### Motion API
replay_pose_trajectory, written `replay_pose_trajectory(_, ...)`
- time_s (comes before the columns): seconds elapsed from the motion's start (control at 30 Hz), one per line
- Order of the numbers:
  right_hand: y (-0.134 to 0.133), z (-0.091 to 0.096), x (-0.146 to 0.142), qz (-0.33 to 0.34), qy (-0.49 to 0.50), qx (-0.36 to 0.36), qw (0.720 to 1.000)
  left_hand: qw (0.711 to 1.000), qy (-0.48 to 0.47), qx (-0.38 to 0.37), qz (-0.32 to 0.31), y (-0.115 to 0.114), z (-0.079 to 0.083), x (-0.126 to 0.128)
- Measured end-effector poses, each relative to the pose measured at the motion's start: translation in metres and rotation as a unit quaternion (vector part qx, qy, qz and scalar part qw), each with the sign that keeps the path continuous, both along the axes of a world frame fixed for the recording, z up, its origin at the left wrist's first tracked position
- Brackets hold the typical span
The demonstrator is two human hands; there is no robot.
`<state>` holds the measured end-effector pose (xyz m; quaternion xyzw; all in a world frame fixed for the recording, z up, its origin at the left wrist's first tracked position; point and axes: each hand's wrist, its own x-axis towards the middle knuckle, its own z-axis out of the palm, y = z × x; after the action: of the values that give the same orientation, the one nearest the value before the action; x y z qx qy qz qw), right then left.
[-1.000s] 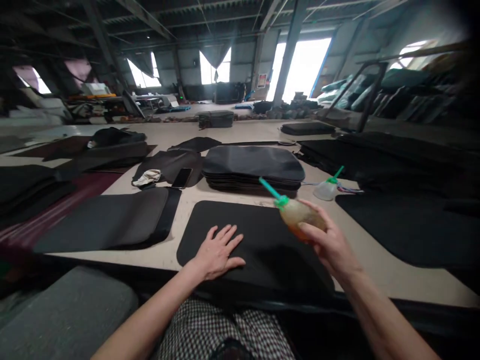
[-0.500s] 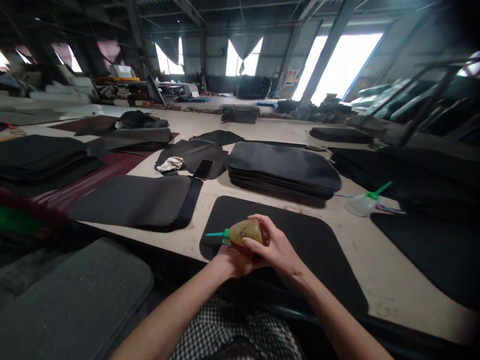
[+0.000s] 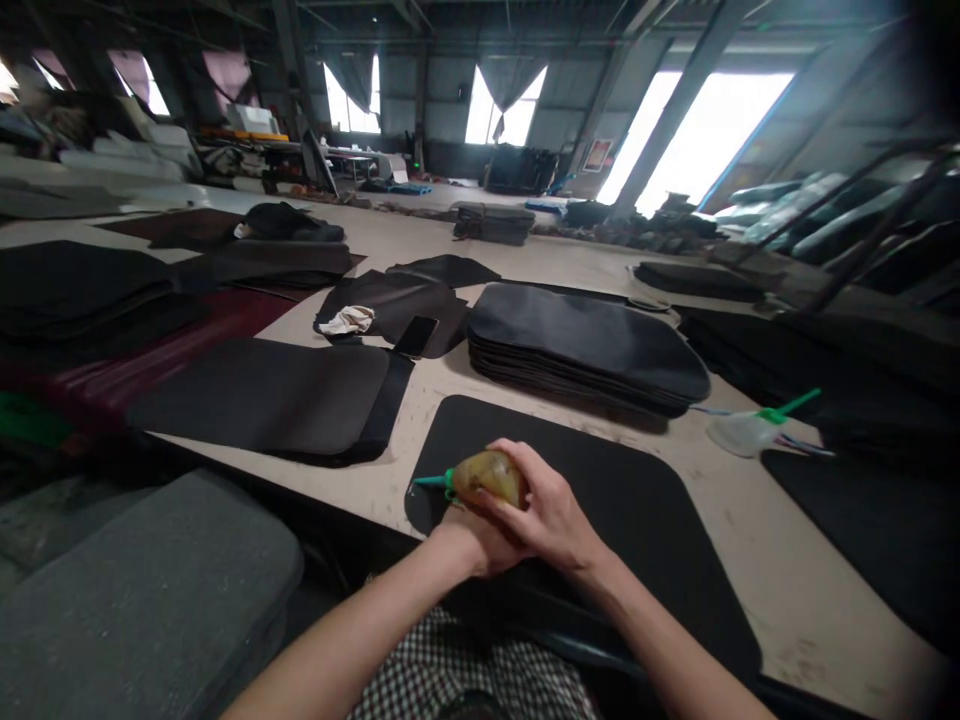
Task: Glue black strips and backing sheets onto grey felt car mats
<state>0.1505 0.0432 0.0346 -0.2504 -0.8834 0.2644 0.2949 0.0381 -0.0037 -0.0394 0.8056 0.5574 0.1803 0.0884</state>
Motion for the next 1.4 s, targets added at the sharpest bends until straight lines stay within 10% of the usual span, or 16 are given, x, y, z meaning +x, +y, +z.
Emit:
replay_pose_trajectory(0.7, 0.09, -0.025, -0.013, -0.216, -0.02, 0.118, 0.969, 0.999, 0.018, 0.045, -0.021, 0.0, 0.021, -0.008)
replay_pose_trajectory(1.23, 0.082, -0.016, 0.232, -0.432, -0.086, 0.136, 0.888, 0.992, 0.096, 0.079, -0.027, 0.003, 0.01, -0.005)
replay_pose_trajectory(1.4, 0.07, -0.024, 0.268, -0.472, -0.076, 0.136, 0.868, 0.988, 0.118, 0.093, -0.029, 0.005, 0.002, -0.005)
